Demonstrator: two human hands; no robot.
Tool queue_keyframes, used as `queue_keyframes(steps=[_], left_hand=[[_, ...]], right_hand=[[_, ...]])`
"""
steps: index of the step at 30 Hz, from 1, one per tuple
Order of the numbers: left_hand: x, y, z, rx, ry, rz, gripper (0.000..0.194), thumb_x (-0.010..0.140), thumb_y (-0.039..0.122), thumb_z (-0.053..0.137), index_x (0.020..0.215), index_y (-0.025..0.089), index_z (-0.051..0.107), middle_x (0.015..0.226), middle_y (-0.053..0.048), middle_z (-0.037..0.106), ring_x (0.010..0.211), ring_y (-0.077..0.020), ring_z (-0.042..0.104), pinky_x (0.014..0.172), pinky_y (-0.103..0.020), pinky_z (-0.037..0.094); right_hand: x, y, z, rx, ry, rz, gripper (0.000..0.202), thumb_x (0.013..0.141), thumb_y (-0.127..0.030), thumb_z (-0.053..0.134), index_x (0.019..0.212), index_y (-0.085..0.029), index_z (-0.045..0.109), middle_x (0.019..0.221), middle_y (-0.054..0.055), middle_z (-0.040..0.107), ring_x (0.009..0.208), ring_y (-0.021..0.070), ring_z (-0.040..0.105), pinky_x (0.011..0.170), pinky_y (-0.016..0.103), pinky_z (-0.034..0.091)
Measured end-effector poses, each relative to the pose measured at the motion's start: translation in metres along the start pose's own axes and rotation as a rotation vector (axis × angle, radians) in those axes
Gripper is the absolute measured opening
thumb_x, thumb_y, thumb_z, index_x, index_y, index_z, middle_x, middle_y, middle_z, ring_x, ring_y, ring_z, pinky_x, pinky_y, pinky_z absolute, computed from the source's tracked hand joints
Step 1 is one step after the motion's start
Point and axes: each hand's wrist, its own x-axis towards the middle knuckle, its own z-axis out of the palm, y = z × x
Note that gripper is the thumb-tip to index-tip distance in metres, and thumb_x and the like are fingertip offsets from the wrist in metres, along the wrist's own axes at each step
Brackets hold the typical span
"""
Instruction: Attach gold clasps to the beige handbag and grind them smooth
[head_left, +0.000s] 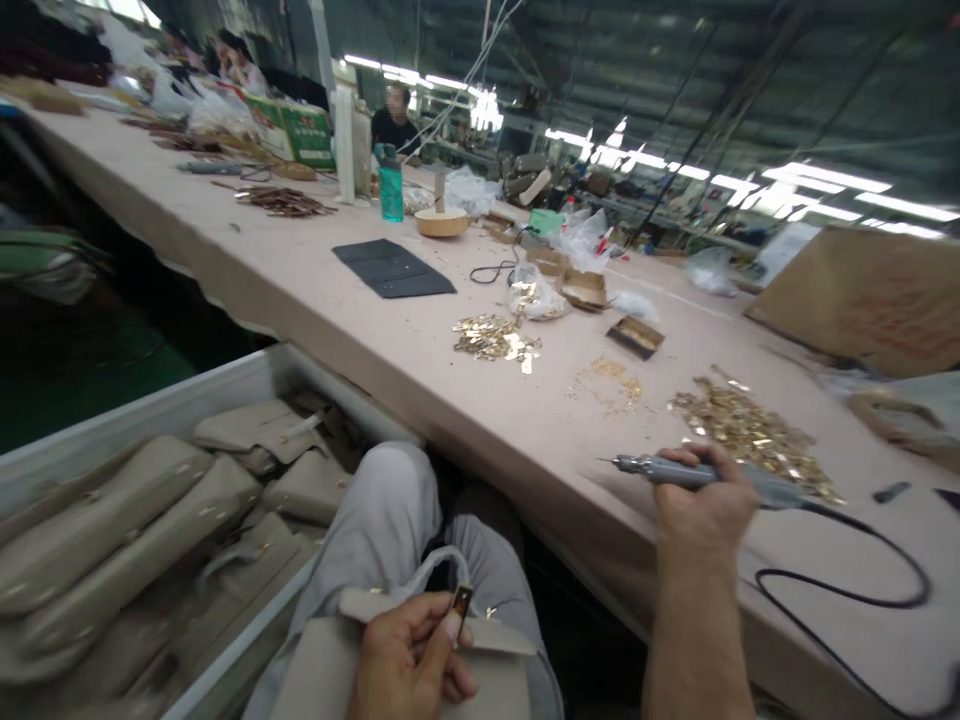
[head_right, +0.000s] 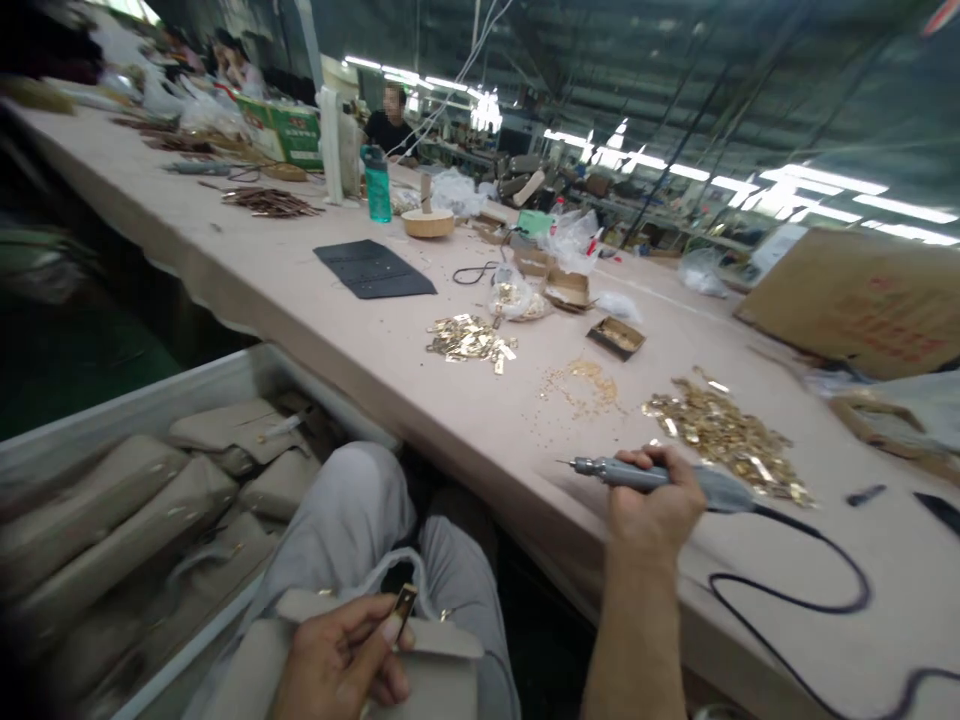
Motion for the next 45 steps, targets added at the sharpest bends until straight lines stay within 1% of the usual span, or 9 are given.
queue_keyframes(steps=[3, 5, 8, 11, 13, 16, 27, 35, 45], left_hand=[[-0.001, 0.007, 0.006, 0.007, -0.019, -0.019, 0.035, 0.084, 0.045, 0.071, 0.086, 0.01, 0.072, 0.076, -0.01, 0.075, 0.047, -0.0139, 0.067, 0.047, -0.02, 0.054], [0.002, 0.005, 0.007, -0.014, 0.005, -0.05, 0.033, 0.084, 0.042, 0.069, 0.088, 0.01, 0.071, 0.076, -0.009, 0.075, 0.046, -0.0145, 0.068, 0.045, -0.02, 0.054], [0.004, -0.001, 0.008, -0.016, 0.029, -0.073, 0.029, 0.085, 0.038, 0.068, 0.087, 0.009, 0.07, 0.075, -0.008, 0.074, 0.047, -0.0147, 0.069, 0.043, -0.019, 0.052], [0.004, -0.003, 0.008, -0.024, 0.031, -0.078, 0.027, 0.085, 0.036, 0.068, 0.088, 0.009, 0.069, 0.075, -0.008, 0.073, 0.046, -0.0146, 0.069, 0.042, -0.018, 0.051], [0.003, -0.002, 0.008, -0.033, 0.031, -0.083, 0.027, 0.085, 0.035, 0.067, 0.09, 0.009, 0.069, 0.075, -0.008, 0.074, 0.046, -0.0146, 0.069, 0.042, -0.018, 0.052], [0.003, 0.0, 0.009, -0.023, 0.041, -0.092, 0.027, 0.085, 0.035, 0.067, 0.089, 0.008, 0.069, 0.073, -0.008, 0.073, 0.045, -0.0145, 0.068, 0.042, -0.018, 0.051], [0.003, -0.003, 0.009, -0.038, 0.045, -0.098, 0.025, 0.085, 0.034, 0.068, 0.089, 0.009, 0.069, 0.073, -0.008, 0.073, 0.044, -0.0145, 0.068, 0.041, -0.018, 0.051], [0.001, -0.004, 0.007, -0.034, 0.037, -0.088, 0.026, 0.087, 0.035, 0.067, 0.088, 0.009, 0.069, 0.075, -0.008, 0.074, 0.044, -0.0141, 0.068, 0.041, -0.017, 0.051], [-0.002, -0.001, 0.005, 0.037, 0.007, -0.04, 0.023, 0.088, 0.033, 0.065, 0.078, 0.013, 0.069, 0.068, -0.007, 0.071, 0.045, -0.015, 0.066, 0.042, -0.02, 0.048]], right_hand=[[-0.052, -0.002, 0.004, 0.007, -0.134, -0.018, 0.003, 0.071, -0.012, 0.055, 0.071, -0.015, 0.056, 0.076, 0.001, 0.049, 0.054, 0.0073, 0.045, 0.045, 0.021, 0.047], [-0.087, 0.003, 0.006, -0.056, -0.207, 0.017, 0.006, 0.073, -0.012, 0.059, 0.069, -0.016, 0.057, 0.079, 0.003, 0.049, 0.058, 0.0092, 0.046, 0.048, 0.024, 0.048], [-0.137, 0.018, 0.007, -0.141, -0.282, 0.099, 0.01, 0.069, -0.016, 0.068, 0.069, -0.016, 0.058, 0.078, 0.002, 0.048, 0.058, 0.01, 0.043, 0.05, 0.026, 0.046], [-0.174, 0.038, 0.006, -0.216, -0.363, 0.139, 0.011, 0.075, -0.02, 0.07, 0.076, -0.016, 0.06, 0.079, 0.001, 0.05, 0.058, 0.0101, 0.045, 0.053, 0.026, 0.044], [-0.188, 0.048, 0.005, -0.238, -0.431, 0.138, 0.011, 0.08, -0.02, 0.07, 0.078, -0.017, 0.059, 0.079, 0.0, 0.051, 0.057, 0.0101, 0.046, 0.054, 0.026, 0.043], [-0.197, 0.056, 0.005, -0.252, -0.499, 0.114, 0.012, 0.083, -0.02, 0.069, 0.078, -0.017, 0.059, 0.078, 0.0, 0.052, 0.055, 0.0098, 0.048, 0.055, 0.027, 0.043], [-0.205, 0.059, -0.001, -0.305, -0.549, 0.024, 0.008, 0.085, -0.018, 0.068, 0.085, -0.017, 0.059, 0.08, 0.0, 0.056, 0.054, 0.0112, 0.052, 0.057, 0.03, 0.043], [-0.212, 0.061, 0.001, -0.33, -0.648, -0.019, 0.005, 0.085, -0.014, 0.066, 0.085, -0.017, 0.062, 0.08, 0.0, 0.058, 0.054, 0.0118, 0.054, 0.056, 0.031, 0.046], [-0.201, 0.062, 0.0, -0.393, -1.012, 0.115, 0.014, 0.091, -0.02, 0.068, 0.079, -0.017, 0.064, 0.064, 0.0, 0.057, 0.055, 0.0152, 0.055, 0.054, 0.031, 0.044]])
